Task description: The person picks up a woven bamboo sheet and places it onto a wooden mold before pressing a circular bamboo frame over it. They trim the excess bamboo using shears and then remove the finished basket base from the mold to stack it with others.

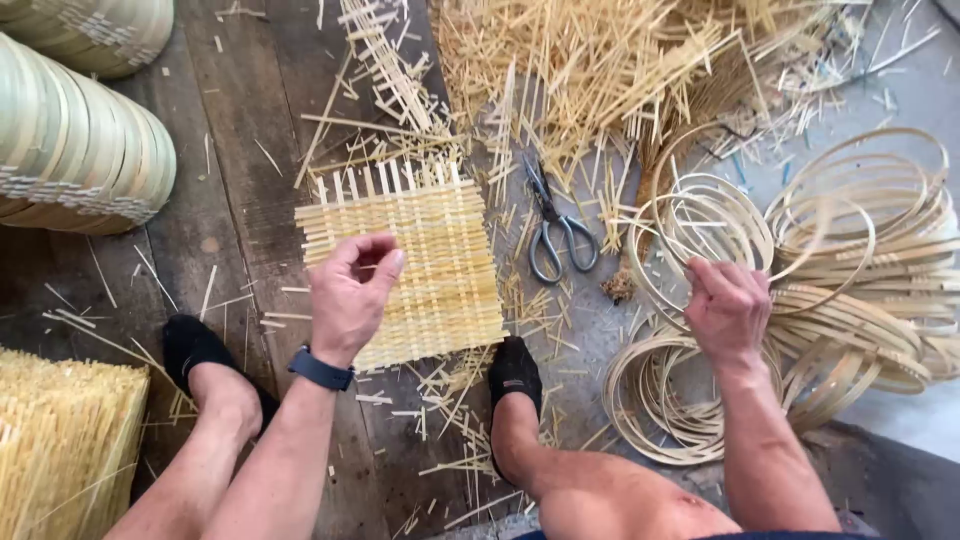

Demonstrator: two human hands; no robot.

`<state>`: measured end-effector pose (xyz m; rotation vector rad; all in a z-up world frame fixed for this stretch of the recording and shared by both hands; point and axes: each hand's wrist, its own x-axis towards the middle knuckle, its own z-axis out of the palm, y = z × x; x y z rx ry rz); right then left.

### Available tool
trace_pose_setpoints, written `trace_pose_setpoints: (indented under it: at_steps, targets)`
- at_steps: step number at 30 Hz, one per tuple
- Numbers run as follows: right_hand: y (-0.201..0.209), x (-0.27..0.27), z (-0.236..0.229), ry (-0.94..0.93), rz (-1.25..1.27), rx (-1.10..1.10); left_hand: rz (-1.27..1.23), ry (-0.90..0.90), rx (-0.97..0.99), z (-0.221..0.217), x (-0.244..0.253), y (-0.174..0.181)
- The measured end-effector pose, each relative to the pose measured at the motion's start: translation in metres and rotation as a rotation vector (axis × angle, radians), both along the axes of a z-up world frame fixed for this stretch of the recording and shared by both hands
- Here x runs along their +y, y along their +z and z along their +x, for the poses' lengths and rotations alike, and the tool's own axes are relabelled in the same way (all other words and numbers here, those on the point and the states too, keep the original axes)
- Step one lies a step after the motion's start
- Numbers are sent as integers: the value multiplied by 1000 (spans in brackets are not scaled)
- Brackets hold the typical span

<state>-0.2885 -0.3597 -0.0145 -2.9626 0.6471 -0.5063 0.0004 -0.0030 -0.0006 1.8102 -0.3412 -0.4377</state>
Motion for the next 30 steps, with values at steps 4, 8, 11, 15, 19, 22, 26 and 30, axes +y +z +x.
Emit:
trace_pose_setpoints:
  at_steps: [4,8,11,15,19,22,26,30]
  targets:
    - [22,48,36,328,87,-100,-28,-100,48,1,-27,-8]
    - [47,118,74,652,316,82,-375,21,693,17,-56,-12]
    - [67,129,110,695,399,-77,-376,116,796,16,-47,-7]
    - [71,123,163,535,287,-324,-424,105,775,-7,-30,-7]
    - [65,130,196,530,421,-262,-452,56,873,-23,-19,6]
    - [70,148,203,781,436,-223,-314,-106,968,-7,-10,11]
    - [74,183,203,795,418,-264,-70,-163,871,0,-31,6]
    - [66,202,201,716,406,-268,-123,1,807,-16,-27,4]
